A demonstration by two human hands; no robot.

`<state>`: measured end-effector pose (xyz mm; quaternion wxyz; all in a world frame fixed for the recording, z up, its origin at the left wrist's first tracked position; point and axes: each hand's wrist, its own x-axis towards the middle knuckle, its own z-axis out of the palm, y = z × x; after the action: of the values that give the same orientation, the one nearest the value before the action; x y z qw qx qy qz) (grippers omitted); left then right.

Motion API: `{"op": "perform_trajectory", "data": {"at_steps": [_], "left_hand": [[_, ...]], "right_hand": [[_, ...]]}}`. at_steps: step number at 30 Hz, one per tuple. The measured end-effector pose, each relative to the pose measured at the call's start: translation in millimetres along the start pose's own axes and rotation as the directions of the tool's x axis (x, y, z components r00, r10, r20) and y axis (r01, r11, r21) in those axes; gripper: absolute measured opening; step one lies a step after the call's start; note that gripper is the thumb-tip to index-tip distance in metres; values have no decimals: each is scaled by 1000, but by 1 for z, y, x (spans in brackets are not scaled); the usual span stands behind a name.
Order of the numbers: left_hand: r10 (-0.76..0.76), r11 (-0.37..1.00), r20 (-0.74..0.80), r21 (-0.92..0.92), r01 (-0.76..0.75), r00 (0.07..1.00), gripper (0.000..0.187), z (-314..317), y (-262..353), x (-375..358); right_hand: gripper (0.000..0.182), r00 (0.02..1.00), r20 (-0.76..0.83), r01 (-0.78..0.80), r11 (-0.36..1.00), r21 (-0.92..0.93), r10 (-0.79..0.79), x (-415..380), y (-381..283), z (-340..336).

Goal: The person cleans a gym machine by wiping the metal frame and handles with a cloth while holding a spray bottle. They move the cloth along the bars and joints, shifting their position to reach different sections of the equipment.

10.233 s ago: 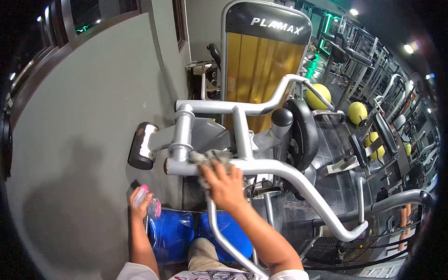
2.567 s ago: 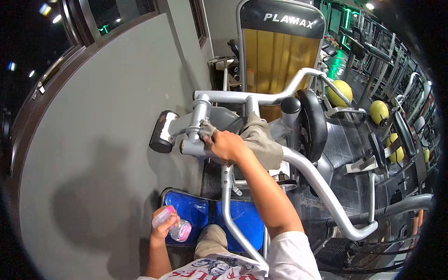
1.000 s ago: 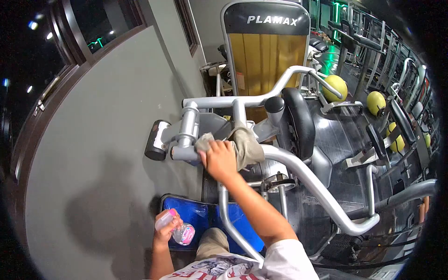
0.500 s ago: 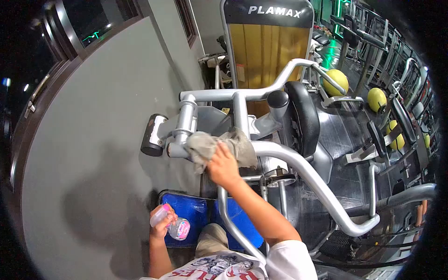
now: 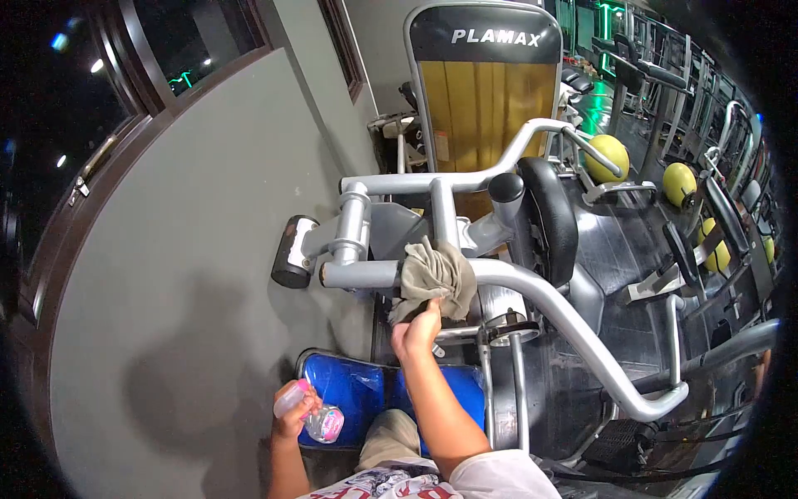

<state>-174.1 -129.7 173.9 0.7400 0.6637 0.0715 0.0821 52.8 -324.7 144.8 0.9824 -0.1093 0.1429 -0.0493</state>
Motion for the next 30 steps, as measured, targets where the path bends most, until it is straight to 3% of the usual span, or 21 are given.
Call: {"op": "perform_trajectory", "data": {"at_steps": [2,6,15,18,23,26,30], "left_hand": [[3,1000,-7,-4,-3,1000,19,-5,3,-5],[-33,999,-3,4,33,999,19,-5,-1,-6],[-37,999,68,15,36,997,19,3,-3,1],[-46,999,74,0,46,996,18,3,-6,2],[-34,999,68,31,32,997,15,4,-6,4],[-10,1000,54,-10,11,998,15,0,-12,3],[-2,1000,6,-29,2,1000,13,-3,-17,1]], "right_hand": [[49,998,4,-57,994,91,57,-4,-13,30],[58,978,57,-206,974,92,202,-18,-39,42],[85,910,221,-353,935,-30,350,-4,-29,23],[88,912,149,-383,924,-17,381,1,-15,19],[60,836,285,-506,859,72,468,17,18,17],[55,791,206,-598,800,56,577,22,49,8],[45,726,-310,-658,752,-49,614,-9,34,22]]}}
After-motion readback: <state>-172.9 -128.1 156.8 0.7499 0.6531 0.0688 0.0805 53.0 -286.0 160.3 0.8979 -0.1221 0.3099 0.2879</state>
